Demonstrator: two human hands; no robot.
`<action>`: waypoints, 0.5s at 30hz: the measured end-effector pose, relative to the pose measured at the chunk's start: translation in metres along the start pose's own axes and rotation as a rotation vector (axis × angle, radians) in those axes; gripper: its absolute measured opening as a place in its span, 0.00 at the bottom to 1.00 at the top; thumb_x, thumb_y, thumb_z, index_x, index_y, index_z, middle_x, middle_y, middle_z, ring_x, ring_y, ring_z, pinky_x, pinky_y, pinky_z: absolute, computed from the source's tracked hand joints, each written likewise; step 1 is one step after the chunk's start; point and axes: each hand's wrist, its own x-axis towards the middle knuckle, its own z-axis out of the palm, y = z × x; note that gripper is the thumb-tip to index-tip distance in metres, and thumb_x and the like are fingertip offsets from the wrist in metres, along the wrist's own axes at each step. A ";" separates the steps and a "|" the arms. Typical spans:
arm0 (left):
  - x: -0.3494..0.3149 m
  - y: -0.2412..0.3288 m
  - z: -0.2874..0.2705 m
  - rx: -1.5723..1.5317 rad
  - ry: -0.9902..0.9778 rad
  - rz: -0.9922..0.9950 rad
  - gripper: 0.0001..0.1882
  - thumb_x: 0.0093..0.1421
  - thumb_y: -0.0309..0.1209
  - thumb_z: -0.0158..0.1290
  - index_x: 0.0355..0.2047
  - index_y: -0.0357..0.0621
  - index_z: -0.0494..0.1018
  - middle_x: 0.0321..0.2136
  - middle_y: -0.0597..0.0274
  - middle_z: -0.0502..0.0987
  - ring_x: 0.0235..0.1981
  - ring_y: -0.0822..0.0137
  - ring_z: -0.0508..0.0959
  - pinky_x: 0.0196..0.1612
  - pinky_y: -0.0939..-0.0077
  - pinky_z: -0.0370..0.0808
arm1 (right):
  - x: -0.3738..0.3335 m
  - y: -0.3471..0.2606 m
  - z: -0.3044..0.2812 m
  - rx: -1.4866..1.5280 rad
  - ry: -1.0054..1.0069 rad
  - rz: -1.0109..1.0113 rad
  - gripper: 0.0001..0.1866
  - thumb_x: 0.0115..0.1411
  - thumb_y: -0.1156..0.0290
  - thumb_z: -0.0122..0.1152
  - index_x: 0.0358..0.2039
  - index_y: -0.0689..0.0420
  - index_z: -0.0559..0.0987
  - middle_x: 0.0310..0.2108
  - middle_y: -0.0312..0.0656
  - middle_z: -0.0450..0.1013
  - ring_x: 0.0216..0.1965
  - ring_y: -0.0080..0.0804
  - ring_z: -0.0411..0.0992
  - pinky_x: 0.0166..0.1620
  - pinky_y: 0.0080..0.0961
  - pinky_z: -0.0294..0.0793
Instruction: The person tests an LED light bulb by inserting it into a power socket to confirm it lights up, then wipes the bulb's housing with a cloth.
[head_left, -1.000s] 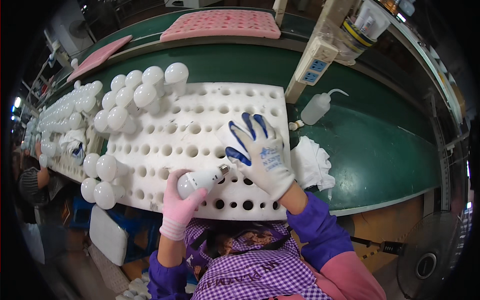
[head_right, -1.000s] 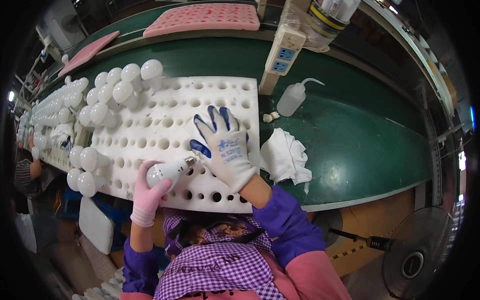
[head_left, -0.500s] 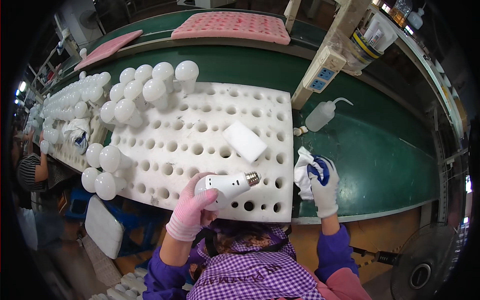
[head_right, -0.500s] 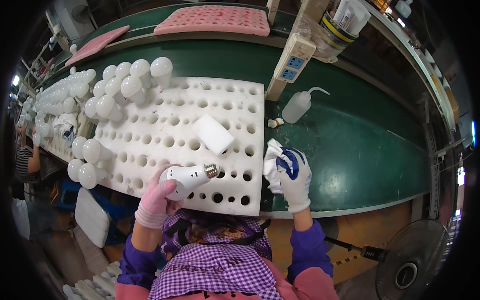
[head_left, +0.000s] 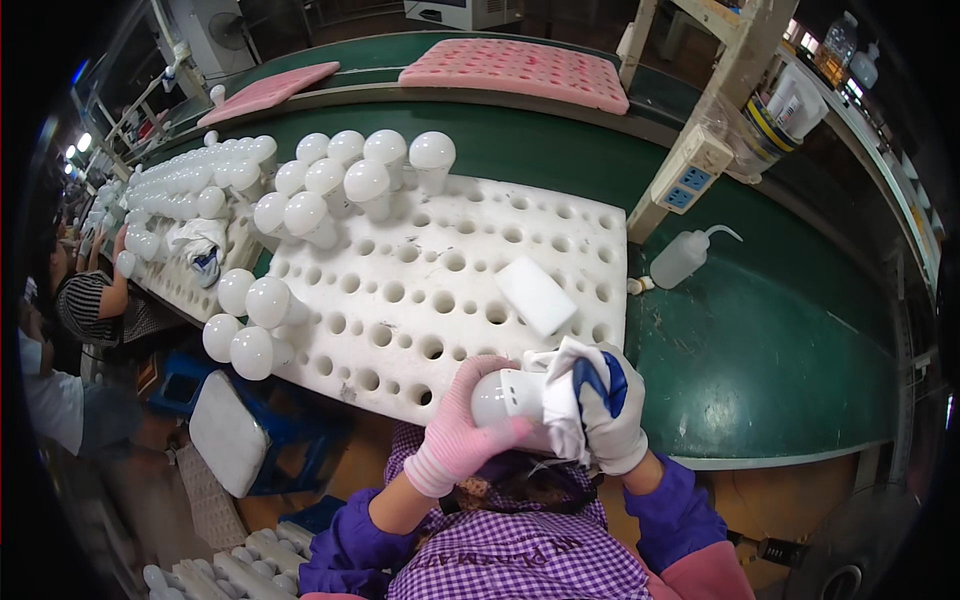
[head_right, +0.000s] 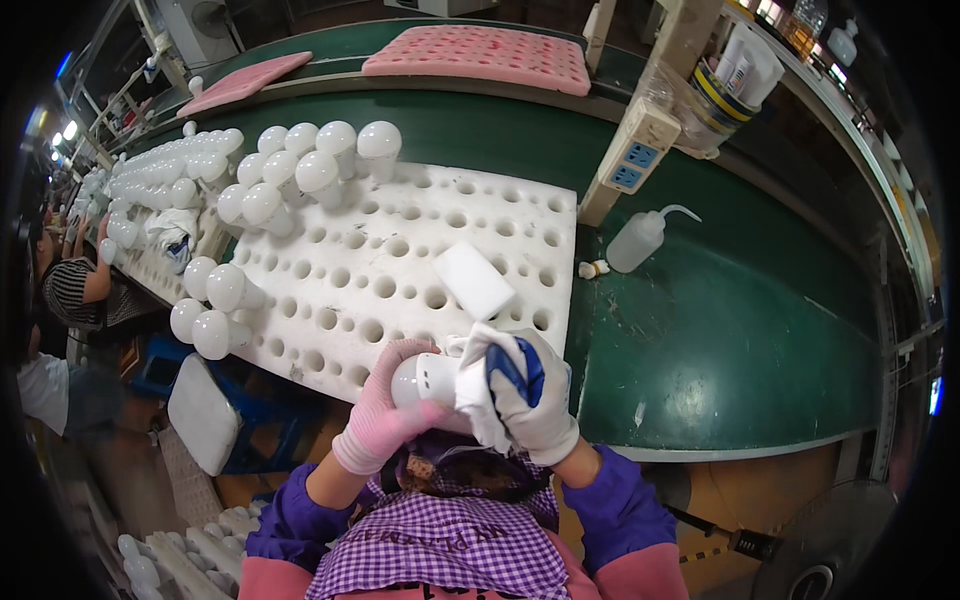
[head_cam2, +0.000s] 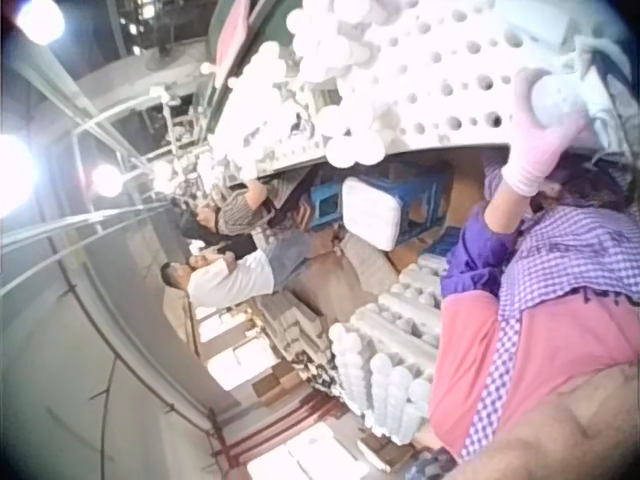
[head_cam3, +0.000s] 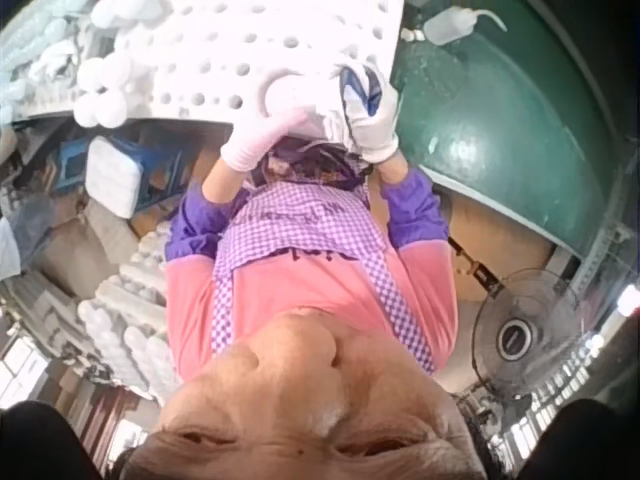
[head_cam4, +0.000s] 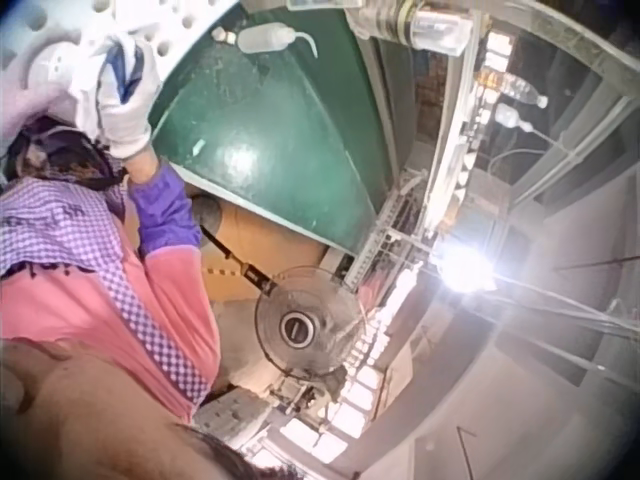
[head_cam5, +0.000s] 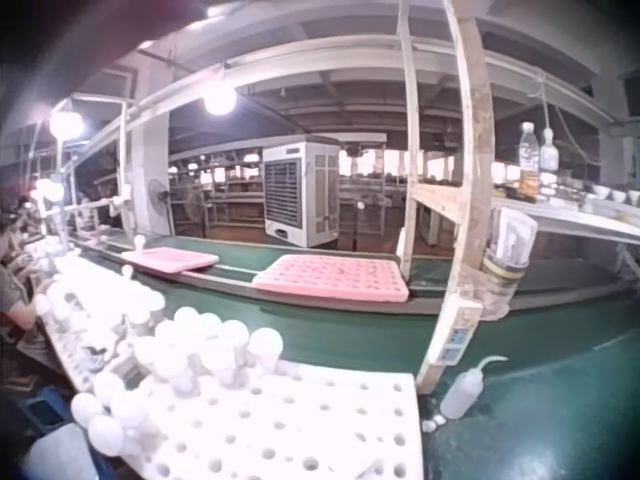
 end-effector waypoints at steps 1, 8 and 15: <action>-0.001 0.003 0.001 0.003 0.011 0.007 0.32 0.51 0.37 0.64 0.53 0.44 0.65 0.38 0.57 0.73 0.22 0.69 0.74 0.18 0.77 0.69 | -0.001 -0.003 0.007 0.144 0.061 0.116 0.12 0.59 0.75 0.55 0.43 0.65 0.77 0.34 0.41 0.76 0.38 0.22 0.73 0.41 0.21 0.73; 0.008 0.025 -0.019 1.273 -0.418 0.977 0.26 0.48 0.32 0.53 0.50 0.52 0.67 0.46 0.52 0.71 0.23 0.62 0.72 0.22 0.71 0.74 | -0.013 0.019 -0.003 0.448 -0.014 0.547 0.12 0.67 0.70 0.55 0.44 0.65 0.78 0.36 0.35 0.76 0.37 0.18 0.72 0.41 0.19 0.72; 0.011 0.028 -0.002 0.424 -0.246 0.083 0.32 0.51 0.34 0.62 0.55 0.46 0.62 0.43 0.55 0.72 0.27 0.64 0.76 0.24 0.75 0.75 | -0.016 -0.001 -0.011 -0.095 0.100 0.144 0.09 0.61 0.76 0.57 0.40 0.66 0.77 0.30 0.45 0.77 0.32 0.28 0.76 0.37 0.24 0.74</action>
